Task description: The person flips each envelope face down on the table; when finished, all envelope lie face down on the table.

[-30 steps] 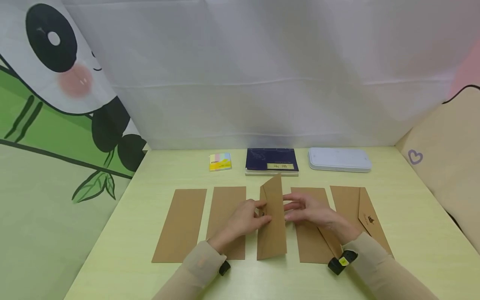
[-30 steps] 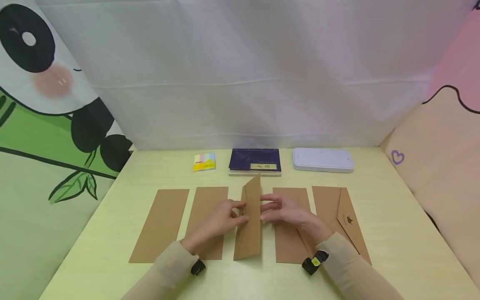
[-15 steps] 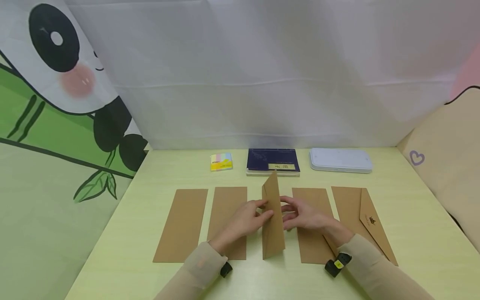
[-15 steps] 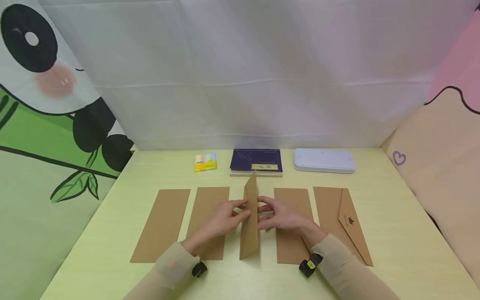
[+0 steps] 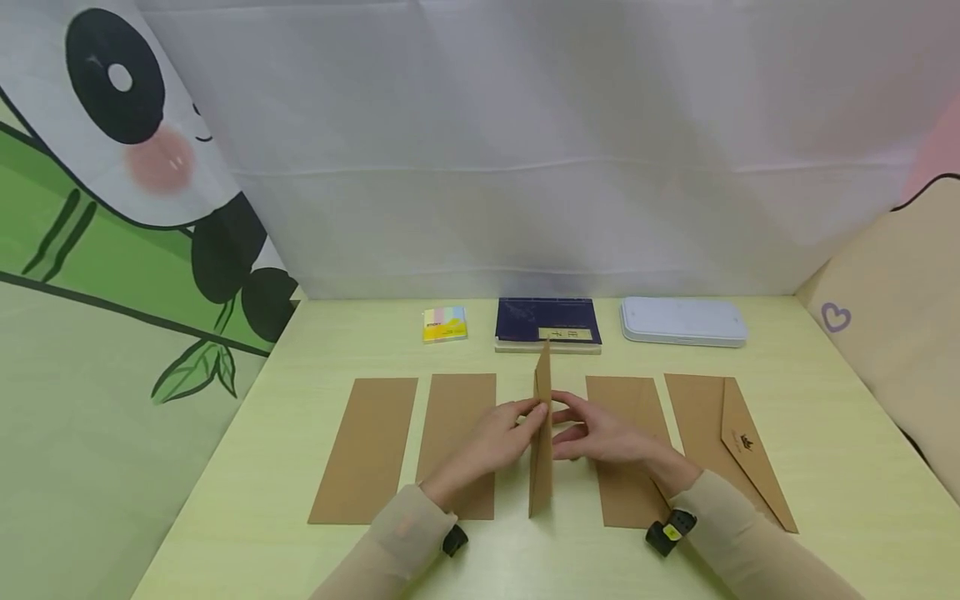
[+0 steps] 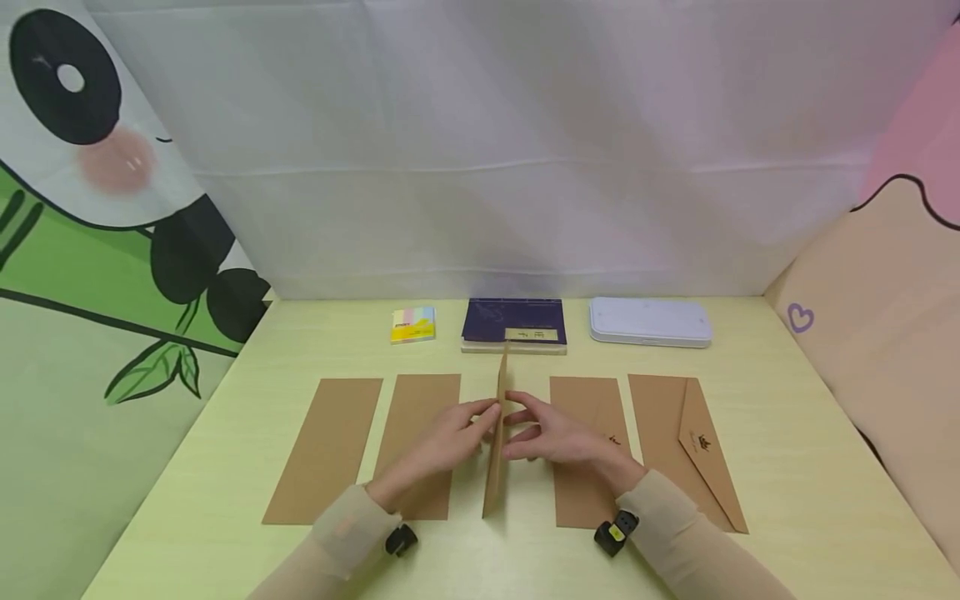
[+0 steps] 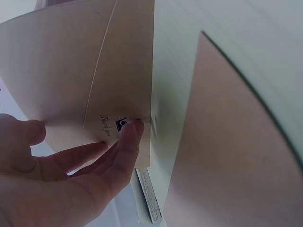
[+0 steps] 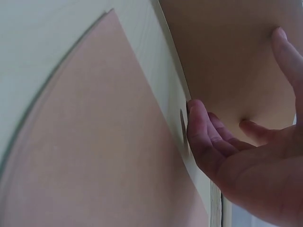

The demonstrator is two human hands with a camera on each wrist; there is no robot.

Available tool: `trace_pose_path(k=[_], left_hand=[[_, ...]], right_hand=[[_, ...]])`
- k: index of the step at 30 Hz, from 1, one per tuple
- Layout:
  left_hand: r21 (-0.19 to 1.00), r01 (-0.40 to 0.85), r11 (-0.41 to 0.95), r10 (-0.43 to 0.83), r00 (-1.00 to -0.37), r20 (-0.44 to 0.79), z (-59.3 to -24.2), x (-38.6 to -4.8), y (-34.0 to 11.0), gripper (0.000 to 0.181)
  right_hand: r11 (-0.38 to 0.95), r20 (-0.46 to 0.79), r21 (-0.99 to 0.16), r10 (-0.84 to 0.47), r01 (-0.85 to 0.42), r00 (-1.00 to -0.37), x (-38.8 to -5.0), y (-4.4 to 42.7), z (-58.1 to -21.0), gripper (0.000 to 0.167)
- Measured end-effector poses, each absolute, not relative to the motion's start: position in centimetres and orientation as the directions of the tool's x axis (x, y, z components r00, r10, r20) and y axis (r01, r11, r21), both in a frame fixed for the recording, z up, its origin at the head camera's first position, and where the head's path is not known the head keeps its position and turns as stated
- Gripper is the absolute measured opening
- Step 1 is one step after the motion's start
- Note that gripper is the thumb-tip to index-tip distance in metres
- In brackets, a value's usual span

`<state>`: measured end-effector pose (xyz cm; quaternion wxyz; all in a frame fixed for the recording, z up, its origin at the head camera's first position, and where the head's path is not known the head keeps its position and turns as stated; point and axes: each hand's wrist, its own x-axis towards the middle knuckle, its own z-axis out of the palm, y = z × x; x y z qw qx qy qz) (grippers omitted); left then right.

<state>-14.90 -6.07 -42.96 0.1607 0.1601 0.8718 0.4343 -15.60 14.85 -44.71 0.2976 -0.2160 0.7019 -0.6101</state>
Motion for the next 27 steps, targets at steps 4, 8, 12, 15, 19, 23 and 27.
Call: trace_pose_path(k=[4,8,12,15,19,23,27], left_hand=[[0.835,0.104,0.541,0.412,-0.898,-0.155,-42.8,-14.8,-6.0,0.063],[0.891,0.043,0.451,0.42,-0.892,-0.169,-42.9,-14.9,-6.1,0.057],[0.936,-0.026,0.351,0.435,-0.881,-0.187,-42.8,-15.1,-6.2,0.059],[0.95,-0.056,0.306,0.436,-0.879,-0.192,-42.5,-15.0,-6.2,0.062],[0.967,-0.103,0.234,0.437,-0.877,-0.199,-42.0,-14.9,-6.3,0.062],[0.974,-0.126,0.186,0.449,-0.871,-0.198,-41.7,-14.8,-6.3,0.06],[0.978,-0.123,0.168,0.467,-0.864,-0.189,-41.7,-14.8,-6.5,0.06]], right_hand=[[0.197,-0.162,-0.98,-0.652,0.041,-0.741,-15.4,14.6,-44.6,0.084],[0.251,-0.178,-0.968,-0.645,0.014,-0.743,-15.4,14.4,-44.5,0.08],[0.276,-0.187,-0.961,-0.644,0.003,-0.742,-15.4,14.3,-44.3,0.079],[0.278,-0.19,-0.961,-0.644,0.004,-0.741,-15.3,14.2,-44.2,0.078],[0.258,-0.197,-0.966,-0.642,0.034,-0.741,-15.3,14.1,-44.0,0.077],[0.232,-0.195,-0.971,-0.641,0.054,-0.742,-15.3,14.1,-44.0,0.075],[0.235,-0.199,-0.97,-0.635,0.059,-0.747,-15.3,14.0,-44.1,0.075]])
